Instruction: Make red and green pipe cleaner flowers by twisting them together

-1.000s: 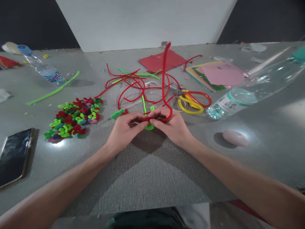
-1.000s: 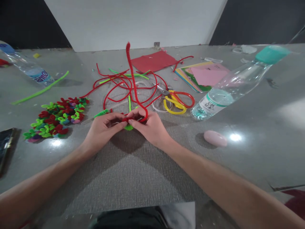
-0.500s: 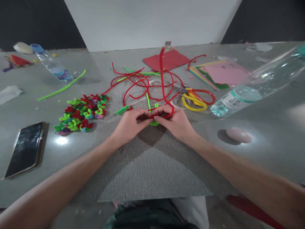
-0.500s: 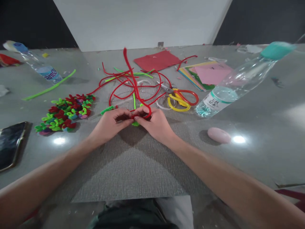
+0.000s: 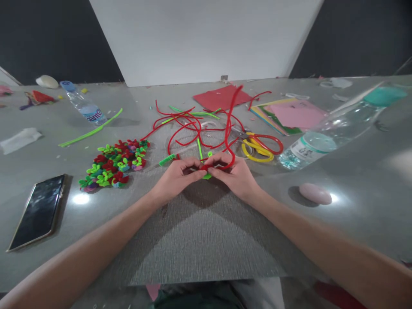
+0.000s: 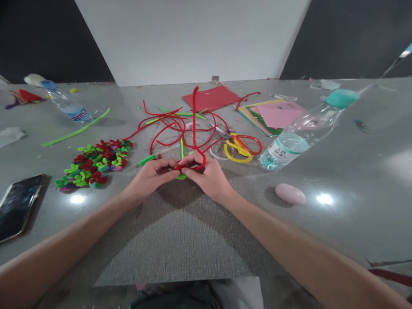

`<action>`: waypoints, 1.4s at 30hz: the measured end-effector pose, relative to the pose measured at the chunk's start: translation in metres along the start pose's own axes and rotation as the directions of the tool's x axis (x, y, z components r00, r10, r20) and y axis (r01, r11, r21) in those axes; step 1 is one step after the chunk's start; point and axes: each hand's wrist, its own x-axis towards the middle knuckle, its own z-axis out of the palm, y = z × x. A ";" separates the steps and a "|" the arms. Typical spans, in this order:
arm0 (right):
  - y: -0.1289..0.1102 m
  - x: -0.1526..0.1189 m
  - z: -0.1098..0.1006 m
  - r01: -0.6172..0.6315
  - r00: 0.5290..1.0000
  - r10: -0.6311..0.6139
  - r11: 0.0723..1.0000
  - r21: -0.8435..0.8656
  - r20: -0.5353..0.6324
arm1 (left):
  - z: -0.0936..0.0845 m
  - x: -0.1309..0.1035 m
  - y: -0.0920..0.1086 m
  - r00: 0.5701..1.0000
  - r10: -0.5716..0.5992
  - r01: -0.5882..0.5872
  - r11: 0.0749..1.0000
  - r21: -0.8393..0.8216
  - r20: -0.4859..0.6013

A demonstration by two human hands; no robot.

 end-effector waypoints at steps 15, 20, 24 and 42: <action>0.000 -0.002 0.001 0.012 1.000 -0.012 1.000 0.008 0.011 | 0.004 0.000 -0.004 0.994 0.103 -0.099 0.992 0.078 -0.041; 0.004 0.000 0.000 -0.037 0.999 0.036 0.998 0.050 0.021 | 0.005 0.000 -0.009 0.988 0.105 -0.087 0.983 0.160 -0.110; 0.004 0.002 -0.001 -0.037 0.999 0.036 0.998 0.048 0.014 | 0.007 0.000 -0.009 0.989 0.066 -0.046 0.988 0.150 -0.131; -0.004 0.002 0.000 -0.021 1.000 0.021 1.000 -0.007 0.016 | 0.008 -0.003 -0.005 0.971 0.191 -0.151 0.956 0.250 -0.144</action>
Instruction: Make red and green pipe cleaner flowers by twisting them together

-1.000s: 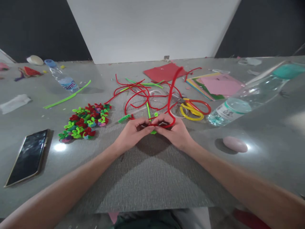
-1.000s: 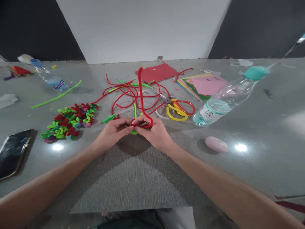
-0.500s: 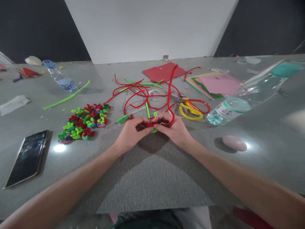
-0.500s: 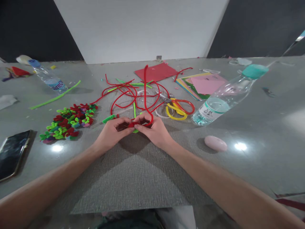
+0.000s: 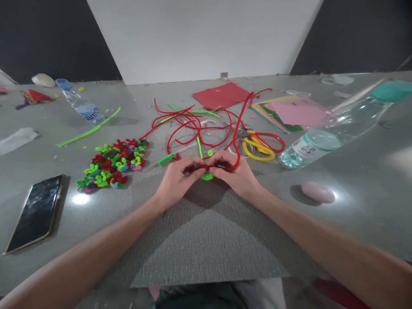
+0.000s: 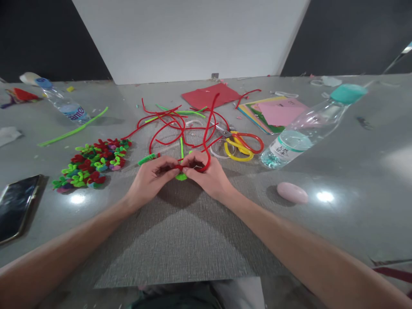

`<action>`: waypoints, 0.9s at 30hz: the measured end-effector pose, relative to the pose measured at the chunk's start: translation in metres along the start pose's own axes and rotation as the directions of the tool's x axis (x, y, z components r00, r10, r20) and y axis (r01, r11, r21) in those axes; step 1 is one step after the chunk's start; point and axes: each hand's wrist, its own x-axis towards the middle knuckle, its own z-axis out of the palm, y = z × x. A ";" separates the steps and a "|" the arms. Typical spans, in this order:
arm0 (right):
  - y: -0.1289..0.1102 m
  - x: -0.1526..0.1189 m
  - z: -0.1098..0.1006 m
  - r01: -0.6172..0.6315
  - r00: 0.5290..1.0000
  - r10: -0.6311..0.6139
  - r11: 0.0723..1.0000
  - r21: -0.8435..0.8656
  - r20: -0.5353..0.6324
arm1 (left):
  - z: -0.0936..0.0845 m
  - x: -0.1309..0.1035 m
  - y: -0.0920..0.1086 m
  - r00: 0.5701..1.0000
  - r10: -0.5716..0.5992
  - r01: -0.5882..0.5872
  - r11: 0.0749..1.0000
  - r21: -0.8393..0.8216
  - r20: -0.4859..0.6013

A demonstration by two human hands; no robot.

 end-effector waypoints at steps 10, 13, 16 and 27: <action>0.003 -0.001 -0.002 -0.039 0.999 0.039 0.999 0.002 -0.001 | 0.006 0.000 -0.002 0.999 -0.011 0.007 0.995 -0.103 -0.040; 0.003 -0.002 -0.002 -0.052 0.999 0.051 0.998 0.026 0.013 | 0.007 -0.002 0.001 0.997 0.000 -0.007 0.996 -0.084 -0.081; 0.003 -0.003 0.000 -0.060 0.998 0.058 0.996 0.062 0.026 | 0.007 -0.003 0.006 0.995 0.007 -0.014 0.998 -0.060 -0.104; -0.002 -0.003 0.002 -0.061 0.998 0.059 0.994 0.091 0.029 | 0.004 0.001 0.002 0.974 -0.203 0.223 0.791 -0.570 0.099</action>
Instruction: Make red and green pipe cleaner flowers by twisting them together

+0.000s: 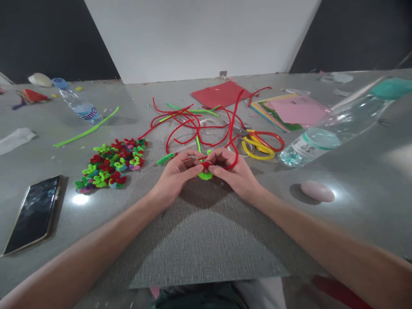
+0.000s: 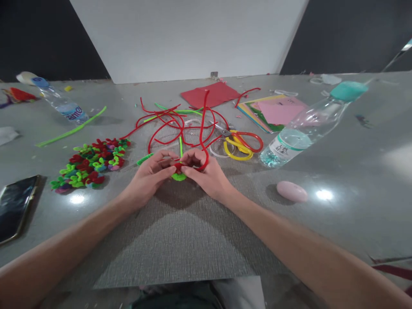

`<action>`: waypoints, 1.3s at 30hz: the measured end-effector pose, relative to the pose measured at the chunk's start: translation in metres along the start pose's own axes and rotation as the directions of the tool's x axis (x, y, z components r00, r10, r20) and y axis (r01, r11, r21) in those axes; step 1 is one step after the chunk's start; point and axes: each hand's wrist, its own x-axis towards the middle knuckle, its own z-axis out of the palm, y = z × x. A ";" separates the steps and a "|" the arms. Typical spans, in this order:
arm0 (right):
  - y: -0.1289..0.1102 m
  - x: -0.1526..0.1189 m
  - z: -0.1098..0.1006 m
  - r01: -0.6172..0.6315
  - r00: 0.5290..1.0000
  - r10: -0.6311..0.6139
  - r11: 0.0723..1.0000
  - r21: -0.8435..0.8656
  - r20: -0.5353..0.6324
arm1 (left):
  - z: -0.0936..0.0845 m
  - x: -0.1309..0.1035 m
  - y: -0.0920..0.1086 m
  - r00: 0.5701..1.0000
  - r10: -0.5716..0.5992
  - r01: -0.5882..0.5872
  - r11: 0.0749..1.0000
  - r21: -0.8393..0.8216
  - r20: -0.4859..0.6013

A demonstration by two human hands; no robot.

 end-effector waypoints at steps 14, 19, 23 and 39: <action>-0.002 -0.004 -0.002 -0.171 0.985 0.172 0.985 0.030 -0.010 | -0.005 0.004 -0.001 0.988 -0.149 0.132 0.947 -0.291 -0.034; 0.001 -0.002 -0.004 -0.154 0.987 0.154 0.988 0.004 -0.035 | -0.004 0.004 0.000 0.990 -0.135 0.119 0.951 -0.286 -0.036; 0.001 -0.002 -0.004 -0.122 0.992 0.122 0.993 0.008 -0.030 | -0.001 0.003 0.002 0.993 -0.111 0.102 0.980 -0.173 -0.046; -0.003 -0.004 -0.001 -0.063 0.995 0.073 0.989 -0.137 0.071 | -0.003 -0.008 0.001 0.972 0.231 -0.199 0.736 0.648 0.035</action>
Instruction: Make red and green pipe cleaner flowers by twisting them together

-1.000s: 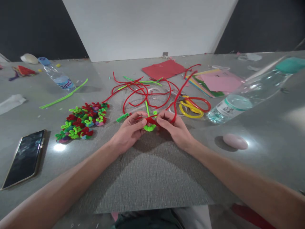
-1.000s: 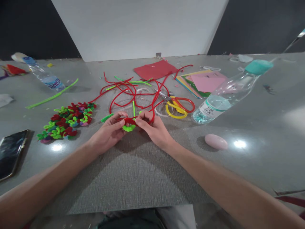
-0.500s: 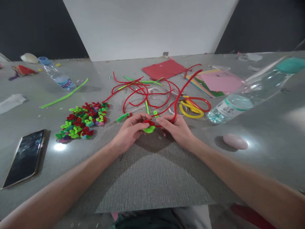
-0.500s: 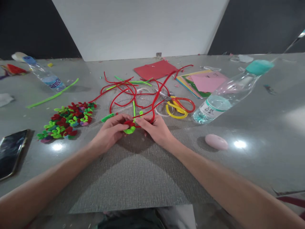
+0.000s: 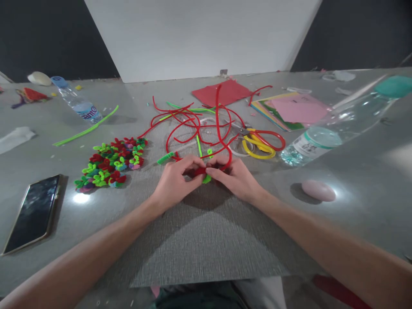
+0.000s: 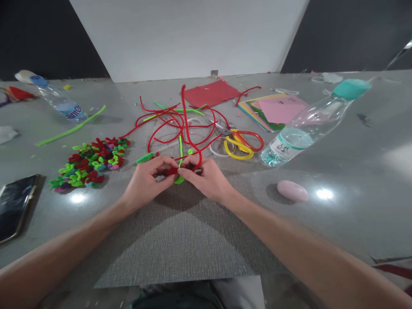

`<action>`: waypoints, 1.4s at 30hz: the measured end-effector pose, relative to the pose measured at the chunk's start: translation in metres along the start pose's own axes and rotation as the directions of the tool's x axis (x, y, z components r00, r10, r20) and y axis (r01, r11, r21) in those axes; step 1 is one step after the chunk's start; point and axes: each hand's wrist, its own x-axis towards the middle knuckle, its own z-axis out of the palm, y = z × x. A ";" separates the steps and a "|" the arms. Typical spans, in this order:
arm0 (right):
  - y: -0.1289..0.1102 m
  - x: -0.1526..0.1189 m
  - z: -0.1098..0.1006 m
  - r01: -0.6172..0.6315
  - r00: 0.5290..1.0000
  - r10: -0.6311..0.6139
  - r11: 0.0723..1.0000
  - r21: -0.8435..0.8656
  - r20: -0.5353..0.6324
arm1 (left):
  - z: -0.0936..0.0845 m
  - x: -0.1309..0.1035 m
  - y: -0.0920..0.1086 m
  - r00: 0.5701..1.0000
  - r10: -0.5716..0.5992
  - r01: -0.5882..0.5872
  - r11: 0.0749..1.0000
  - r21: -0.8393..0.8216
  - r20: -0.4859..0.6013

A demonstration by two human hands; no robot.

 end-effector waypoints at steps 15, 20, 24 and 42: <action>-0.002 0.003 0.000 0.124 0.992 -0.124 0.992 -0.040 -0.020 | -0.005 0.009 0.008 0.985 -0.065 0.094 0.980 -0.178 0.161; 0.000 0.003 0.000 0.068 0.997 -0.072 0.991 0.115 0.031 | -0.004 0.011 0.007 0.983 -0.039 0.088 0.960 -0.267 0.181; 0.001 0.004 0.001 0.109 0.994 -0.110 0.991 0.078 0.016 | -0.005 0.011 0.010 0.981 -0.075 0.127 0.949 -0.290 0.181; 0.002 0.004 0.000 0.095 0.994 -0.098 0.993 0.067 0.054 | -0.004 0.010 0.008 0.981 -0.114 0.153 0.950 -0.274 0.155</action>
